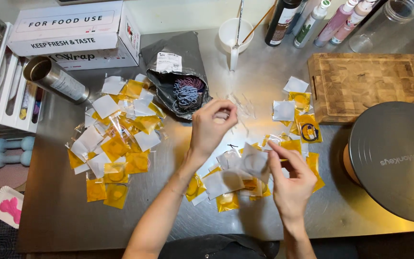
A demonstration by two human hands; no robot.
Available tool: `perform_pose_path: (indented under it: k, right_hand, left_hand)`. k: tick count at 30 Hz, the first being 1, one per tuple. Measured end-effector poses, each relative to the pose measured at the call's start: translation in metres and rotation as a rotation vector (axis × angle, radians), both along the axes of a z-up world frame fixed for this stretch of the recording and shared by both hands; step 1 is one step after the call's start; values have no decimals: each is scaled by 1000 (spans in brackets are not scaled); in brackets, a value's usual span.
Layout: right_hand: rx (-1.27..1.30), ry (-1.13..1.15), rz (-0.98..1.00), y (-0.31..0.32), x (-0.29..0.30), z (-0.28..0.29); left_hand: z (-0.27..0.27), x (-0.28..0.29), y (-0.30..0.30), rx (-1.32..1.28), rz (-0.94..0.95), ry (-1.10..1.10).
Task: The person is sorting small orange and white packets containing circular items on a metal table. They pick up the packets one at a time, organizing them into piles and reaching for small clear plastic components.
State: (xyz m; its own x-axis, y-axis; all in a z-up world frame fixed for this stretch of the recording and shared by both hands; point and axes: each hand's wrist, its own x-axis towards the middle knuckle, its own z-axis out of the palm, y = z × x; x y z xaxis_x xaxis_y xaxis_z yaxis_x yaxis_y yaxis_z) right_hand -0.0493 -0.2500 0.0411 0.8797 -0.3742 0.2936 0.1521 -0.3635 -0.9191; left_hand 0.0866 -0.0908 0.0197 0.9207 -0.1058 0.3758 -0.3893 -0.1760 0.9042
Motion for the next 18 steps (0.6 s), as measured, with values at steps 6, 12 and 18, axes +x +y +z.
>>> perform_pose_path:
  k: [6, 12, 18]
  right_hand:
    - [151, 45, -204, -42, -7, -26]
    - [150, 54, -214, -50, -8, -45]
    - [189, 84, -204, -39, -3, -44]
  left_hand:
    - [-160, 119, -30, 62, -1, 97]
    - [-198, 148, -31, 631, 101, -252]
    - [-157, 145, -10, 844, -10, -275]
